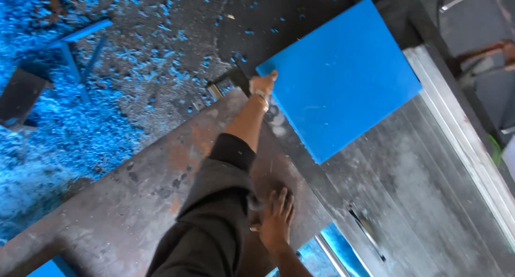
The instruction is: Cutting large blue plastic sheets into smaller rectangular pieces using a table saw.
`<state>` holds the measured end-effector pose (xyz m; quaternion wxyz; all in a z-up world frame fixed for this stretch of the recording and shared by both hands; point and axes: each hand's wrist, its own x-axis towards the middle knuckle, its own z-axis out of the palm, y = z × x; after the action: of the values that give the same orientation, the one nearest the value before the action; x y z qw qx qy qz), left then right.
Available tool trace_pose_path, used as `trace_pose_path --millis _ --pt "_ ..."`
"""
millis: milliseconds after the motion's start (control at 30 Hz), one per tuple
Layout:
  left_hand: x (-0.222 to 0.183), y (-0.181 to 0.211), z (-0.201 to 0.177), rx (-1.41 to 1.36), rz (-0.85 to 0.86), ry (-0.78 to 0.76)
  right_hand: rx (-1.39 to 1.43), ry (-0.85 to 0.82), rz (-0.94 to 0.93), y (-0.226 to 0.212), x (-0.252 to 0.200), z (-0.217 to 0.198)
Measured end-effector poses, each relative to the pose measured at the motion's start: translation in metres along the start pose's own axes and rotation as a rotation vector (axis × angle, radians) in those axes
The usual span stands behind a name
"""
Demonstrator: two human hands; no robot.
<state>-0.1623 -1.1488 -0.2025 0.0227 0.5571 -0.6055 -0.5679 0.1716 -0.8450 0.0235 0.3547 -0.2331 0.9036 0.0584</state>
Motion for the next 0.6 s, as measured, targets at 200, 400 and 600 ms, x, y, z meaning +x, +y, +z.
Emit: trace_pose_path --millis 200,400,600 --pt "-0.132 0.020 -0.079 -0.194 -0.094 -0.035 -0.044 -0.007 -0.011 0.001 -0.011 0.006" --pt "-0.287 -0.070 -0.168 -0.544 -0.072 -0.096 0.188 0.040 -0.494 0.046 -0.089 0.009" --pt "-0.449 -0.232 -0.251 -0.706 -0.329 0.063 0.571 0.680 -0.370 0.104 -0.147 0.003"
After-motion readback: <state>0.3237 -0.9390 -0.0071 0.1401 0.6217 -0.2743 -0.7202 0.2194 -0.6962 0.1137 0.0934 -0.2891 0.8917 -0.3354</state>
